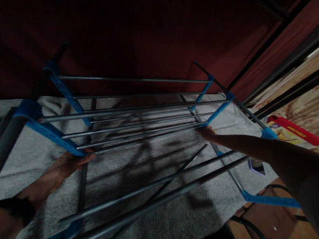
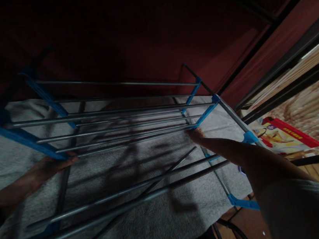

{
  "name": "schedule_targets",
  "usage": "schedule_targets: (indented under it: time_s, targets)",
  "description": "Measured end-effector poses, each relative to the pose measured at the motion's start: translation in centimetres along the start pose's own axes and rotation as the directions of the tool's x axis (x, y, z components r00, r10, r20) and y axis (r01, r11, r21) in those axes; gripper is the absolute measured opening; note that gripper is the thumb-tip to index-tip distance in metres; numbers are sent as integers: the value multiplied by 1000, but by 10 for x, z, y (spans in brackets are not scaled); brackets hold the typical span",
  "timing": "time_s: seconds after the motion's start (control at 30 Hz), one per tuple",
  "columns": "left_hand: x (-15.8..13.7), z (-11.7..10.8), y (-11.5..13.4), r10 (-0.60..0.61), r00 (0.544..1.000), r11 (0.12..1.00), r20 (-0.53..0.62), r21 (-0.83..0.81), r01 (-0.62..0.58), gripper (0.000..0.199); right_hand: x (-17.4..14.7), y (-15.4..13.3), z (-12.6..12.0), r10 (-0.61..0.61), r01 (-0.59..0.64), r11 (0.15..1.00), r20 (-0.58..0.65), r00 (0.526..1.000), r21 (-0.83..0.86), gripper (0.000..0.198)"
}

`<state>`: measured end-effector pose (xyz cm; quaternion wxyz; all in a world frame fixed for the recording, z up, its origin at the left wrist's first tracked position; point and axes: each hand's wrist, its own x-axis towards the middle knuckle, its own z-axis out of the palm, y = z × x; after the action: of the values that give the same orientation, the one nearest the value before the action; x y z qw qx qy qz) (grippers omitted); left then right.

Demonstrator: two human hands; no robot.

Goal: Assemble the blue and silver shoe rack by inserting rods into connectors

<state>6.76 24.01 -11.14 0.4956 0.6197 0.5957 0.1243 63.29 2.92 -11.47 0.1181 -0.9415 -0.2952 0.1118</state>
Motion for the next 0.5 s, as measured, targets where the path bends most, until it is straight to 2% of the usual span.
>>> schedule_targets:
  time_s: [0.13,0.2,0.33,0.5]
  targets:
    - [-1,2,-1,42,998,999,-43,-23,-43,74,-3,-1,0,13,-13,1000,-34,999,-8,57]
    - [-1,3,-1,57,997,997,-60,-39,-59,75,-4,-3,-1,4,-4,1000,-36,999,2,52]
    - [2,2,-4,42,999,999,-13,-17,-42,79,-7,-6,-3,-12,13,999,-30,999,29,43]
    - [4,4,-9,71,996,997,-55,-25,-72,76,-11,-4,-6,-18,18,997,-10,1000,69,40]
